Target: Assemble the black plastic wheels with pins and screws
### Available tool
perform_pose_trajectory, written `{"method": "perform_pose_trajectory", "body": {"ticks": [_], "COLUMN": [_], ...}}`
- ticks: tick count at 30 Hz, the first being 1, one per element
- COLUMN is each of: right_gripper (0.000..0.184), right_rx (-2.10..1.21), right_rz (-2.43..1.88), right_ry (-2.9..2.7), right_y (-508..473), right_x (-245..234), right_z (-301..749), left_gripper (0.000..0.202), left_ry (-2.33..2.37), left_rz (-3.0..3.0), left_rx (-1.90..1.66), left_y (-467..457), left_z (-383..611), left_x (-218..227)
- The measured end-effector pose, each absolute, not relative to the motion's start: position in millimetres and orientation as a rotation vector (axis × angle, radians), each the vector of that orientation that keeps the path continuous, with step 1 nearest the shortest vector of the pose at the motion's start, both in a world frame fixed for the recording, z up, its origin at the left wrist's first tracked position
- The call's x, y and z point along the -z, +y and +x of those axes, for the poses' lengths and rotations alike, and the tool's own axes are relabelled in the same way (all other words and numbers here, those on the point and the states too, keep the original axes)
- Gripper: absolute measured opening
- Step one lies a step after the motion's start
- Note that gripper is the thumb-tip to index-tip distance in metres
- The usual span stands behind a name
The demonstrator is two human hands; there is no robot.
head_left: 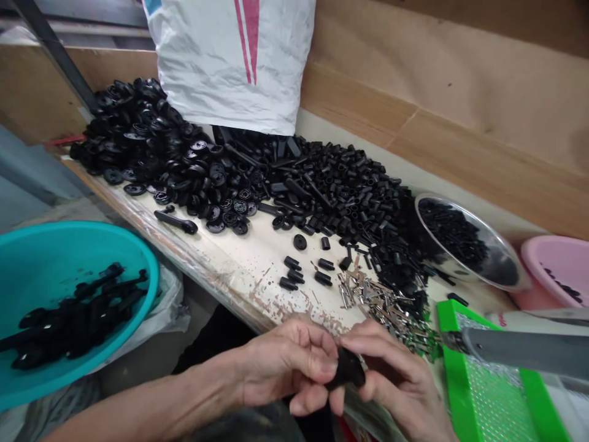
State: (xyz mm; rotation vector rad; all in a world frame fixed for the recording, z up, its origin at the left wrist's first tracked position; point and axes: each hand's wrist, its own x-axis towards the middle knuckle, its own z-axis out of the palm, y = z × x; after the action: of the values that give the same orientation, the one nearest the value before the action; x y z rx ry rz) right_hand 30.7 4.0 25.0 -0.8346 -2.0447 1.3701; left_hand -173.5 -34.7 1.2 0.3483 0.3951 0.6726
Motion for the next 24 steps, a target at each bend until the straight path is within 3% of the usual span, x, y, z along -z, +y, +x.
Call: {"method": "perform_pose_trajectory", "body": {"ticks": [15,20,24], "right_gripper": [0.026,0.026,0.026], "right_rx": [-1.176,-1.269,-1.258], "right_rz": [-1.012,-0.937,-0.972], "right_ry": [-1.903,-1.808,-1.913], "right_y": [-6,-10,-5], "right_x": [-21,-11,-17], "right_z": [31,35,39], "left_gripper": [0.017,0.023,0.017], "left_ry": [0.702,0.402,0.566], "left_rz": [0.589,0.317,0.457], "left_rx": [-0.972,-0.827,-0.878], "left_y": [-39,-38,-35], "left_z": [-157,-160,-161], "left_x": [-15,-11,-15]}}
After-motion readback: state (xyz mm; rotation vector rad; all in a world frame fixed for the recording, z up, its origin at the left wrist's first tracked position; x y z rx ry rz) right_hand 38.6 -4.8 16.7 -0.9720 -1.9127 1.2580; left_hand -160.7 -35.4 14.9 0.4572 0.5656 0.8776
